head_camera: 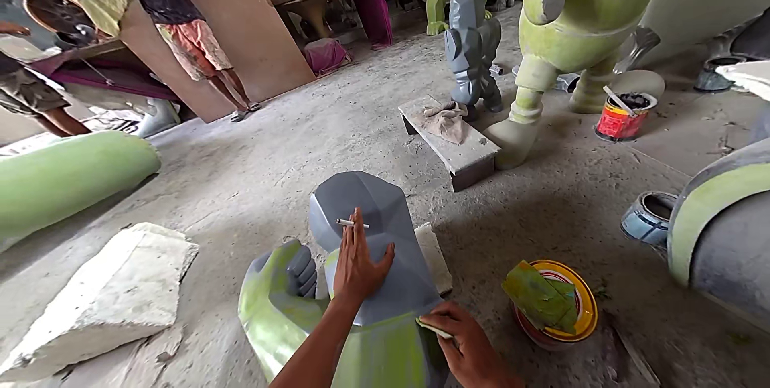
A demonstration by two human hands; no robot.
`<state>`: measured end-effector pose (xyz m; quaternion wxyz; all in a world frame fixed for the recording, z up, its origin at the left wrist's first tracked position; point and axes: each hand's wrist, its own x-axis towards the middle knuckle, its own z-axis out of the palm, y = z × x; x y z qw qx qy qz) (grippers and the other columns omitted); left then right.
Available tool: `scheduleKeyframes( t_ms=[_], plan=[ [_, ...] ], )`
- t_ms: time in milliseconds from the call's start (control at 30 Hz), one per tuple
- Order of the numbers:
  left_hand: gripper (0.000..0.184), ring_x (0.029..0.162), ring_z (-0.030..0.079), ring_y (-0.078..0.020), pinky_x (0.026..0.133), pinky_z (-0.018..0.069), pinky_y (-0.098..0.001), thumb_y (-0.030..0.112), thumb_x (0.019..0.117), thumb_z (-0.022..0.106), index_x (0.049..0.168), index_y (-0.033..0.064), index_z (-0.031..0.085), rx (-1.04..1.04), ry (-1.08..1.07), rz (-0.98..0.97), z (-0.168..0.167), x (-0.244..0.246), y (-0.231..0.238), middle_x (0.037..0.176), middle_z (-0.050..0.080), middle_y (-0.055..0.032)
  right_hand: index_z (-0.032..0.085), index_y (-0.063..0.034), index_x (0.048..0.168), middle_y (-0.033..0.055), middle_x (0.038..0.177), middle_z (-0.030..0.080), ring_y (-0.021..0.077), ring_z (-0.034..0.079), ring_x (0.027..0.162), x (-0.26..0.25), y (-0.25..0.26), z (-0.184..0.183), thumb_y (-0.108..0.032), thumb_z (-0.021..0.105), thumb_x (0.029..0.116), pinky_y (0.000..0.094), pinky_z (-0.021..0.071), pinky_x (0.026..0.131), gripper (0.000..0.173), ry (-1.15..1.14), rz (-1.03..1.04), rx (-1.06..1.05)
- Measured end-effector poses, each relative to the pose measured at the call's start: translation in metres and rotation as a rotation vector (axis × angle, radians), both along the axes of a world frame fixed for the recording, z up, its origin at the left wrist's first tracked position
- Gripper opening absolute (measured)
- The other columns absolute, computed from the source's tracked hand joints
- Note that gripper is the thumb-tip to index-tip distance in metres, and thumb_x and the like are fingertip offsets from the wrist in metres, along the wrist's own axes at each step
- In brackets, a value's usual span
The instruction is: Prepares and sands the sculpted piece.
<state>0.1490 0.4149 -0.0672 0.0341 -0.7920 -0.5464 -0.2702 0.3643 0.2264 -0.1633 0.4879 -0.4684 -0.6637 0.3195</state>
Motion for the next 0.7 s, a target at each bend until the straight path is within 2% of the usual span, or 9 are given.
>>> scheduleKeyframes(
  t_ms=[133,367,533,700],
  plan=[
    [0.105,0.155,0.028,-0.0259,0.126,0.0276,-0.0445,0.065,0.0872,0.059,0.165,0.0069,0.017,0.006,0.008,0.004,0.0,0.0,0.002,0.168,0.027,-0.013,0.071,-0.0351,0.129,-0.0055,0.125,0.066,0.0052,0.063,0.113,0.007,-0.005,-0.002,-0.015,0.056,0.0997,0.0304,0.0585,0.094,0.039,-0.034,0.053,0.006],
    [0.106,0.155,0.028,-0.0262,0.126,0.0271,-0.0446,0.066,0.087,0.058,0.164,0.0062,0.018,0.0,0.016,0.003,0.001,-0.002,0.002,0.169,0.025,-0.0138,0.072,-0.0321,0.128,-0.0054,0.126,0.065,0.0046,0.062,0.116,-0.003,0.002,0.008,-0.014,0.054,0.1008,0.0297,0.057,0.098,0.037,0.017,0.011,-0.053],
    [0.106,0.156,0.026,-0.0262,0.126,0.0254,-0.0441,0.066,0.0872,0.058,0.164,0.0057,0.017,-0.001,0.025,0.0,-0.001,-0.001,0.002,0.17,0.022,-0.0127,0.073,-0.03,0.128,-0.0022,0.128,0.065,0.0081,0.063,0.116,-0.007,-0.034,0.008,-0.015,0.056,0.1005,0.0308,0.0577,0.097,0.036,-0.001,0.032,-0.019],
    [0.105,0.153,0.031,-0.03,0.125,0.0277,-0.0476,0.066,0.0876,0.057,0.163,0.0033,0.019,0.01,0.037,-0.015,0.001,-0.003,0.002,0.168,0.027,-0.0149,0.072,-0.0302,0.131,0.0012,0.133,0.064,0.0141,0.062,0.12,-0.019,-0.075,0.004,-0.011,0.058,0.0974,0.0356,0.0562,0.1,0.041,-0.002,0.041,-0.043]
  ],
)
